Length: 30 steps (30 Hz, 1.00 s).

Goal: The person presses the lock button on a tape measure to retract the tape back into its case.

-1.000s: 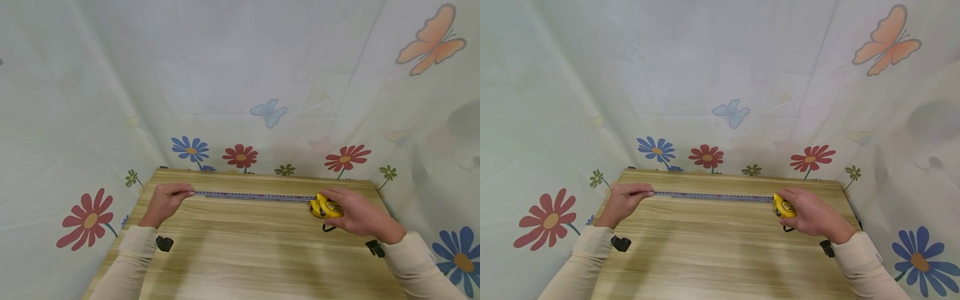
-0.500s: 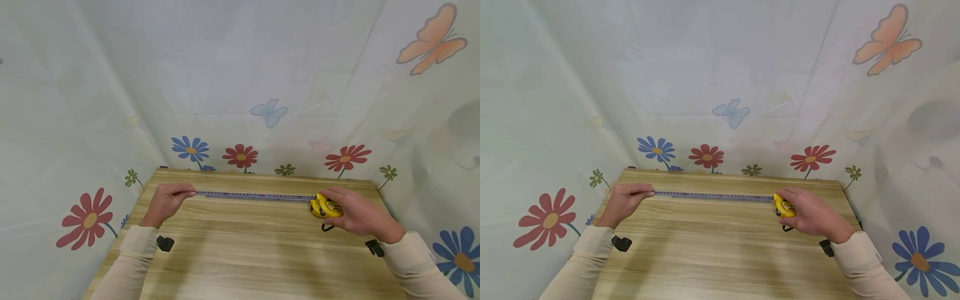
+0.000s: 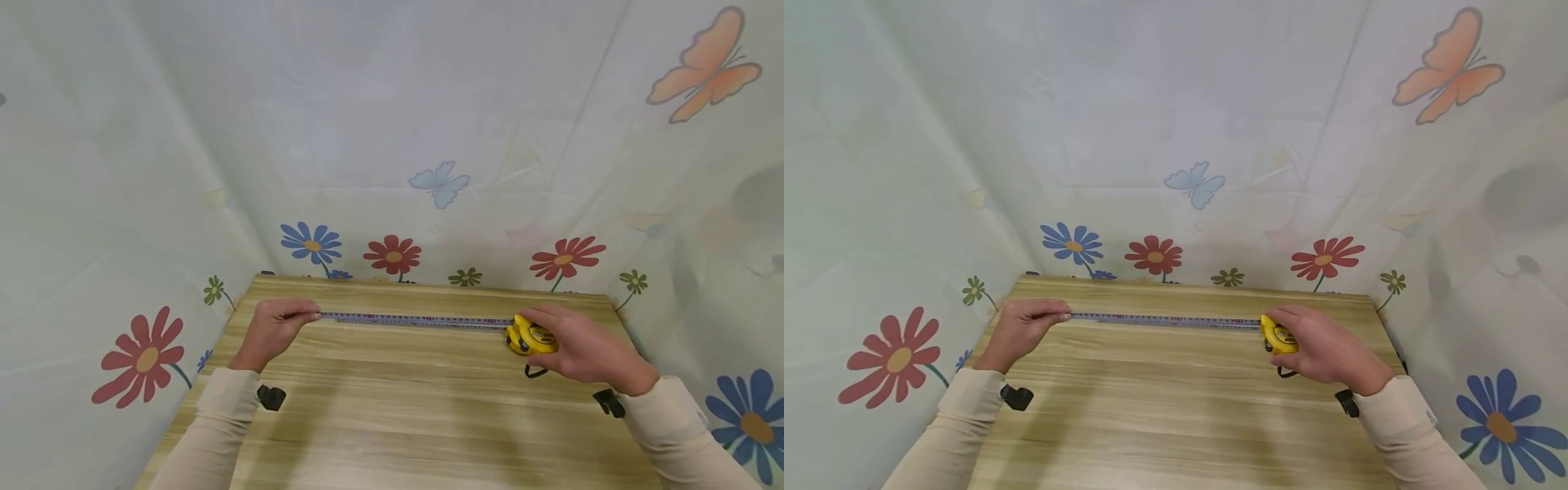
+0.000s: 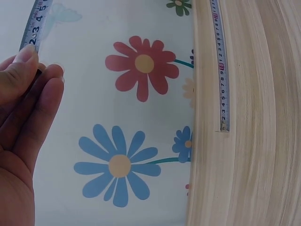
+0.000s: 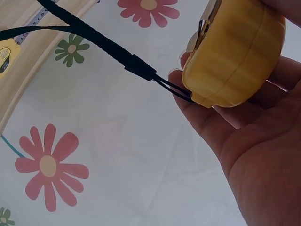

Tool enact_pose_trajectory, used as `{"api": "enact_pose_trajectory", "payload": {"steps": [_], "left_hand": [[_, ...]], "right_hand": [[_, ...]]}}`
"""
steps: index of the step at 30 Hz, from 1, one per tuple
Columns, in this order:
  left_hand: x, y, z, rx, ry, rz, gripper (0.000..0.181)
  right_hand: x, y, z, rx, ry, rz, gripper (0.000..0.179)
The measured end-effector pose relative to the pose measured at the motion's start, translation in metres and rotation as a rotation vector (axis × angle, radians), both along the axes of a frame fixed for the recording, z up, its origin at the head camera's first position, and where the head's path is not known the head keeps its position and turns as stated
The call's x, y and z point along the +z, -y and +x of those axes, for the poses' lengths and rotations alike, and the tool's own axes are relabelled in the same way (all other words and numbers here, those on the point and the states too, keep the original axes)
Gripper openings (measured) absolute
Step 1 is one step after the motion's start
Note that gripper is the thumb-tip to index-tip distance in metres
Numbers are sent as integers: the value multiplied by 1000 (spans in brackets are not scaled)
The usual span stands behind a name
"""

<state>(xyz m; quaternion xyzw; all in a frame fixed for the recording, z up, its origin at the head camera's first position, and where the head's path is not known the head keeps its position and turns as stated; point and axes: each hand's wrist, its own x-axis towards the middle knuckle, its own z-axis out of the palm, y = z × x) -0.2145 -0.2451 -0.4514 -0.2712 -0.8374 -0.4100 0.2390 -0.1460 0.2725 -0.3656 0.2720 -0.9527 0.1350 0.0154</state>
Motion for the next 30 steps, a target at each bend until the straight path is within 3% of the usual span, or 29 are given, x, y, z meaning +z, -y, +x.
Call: {"api": "enact_pose_trajectory", "payload": {"steps": [30], "left_hand": [[8, -5, 3, -9, -50, 7, 18]], "right_hand": [[6, 6, -2, 10, 20, 5, 70]]}}
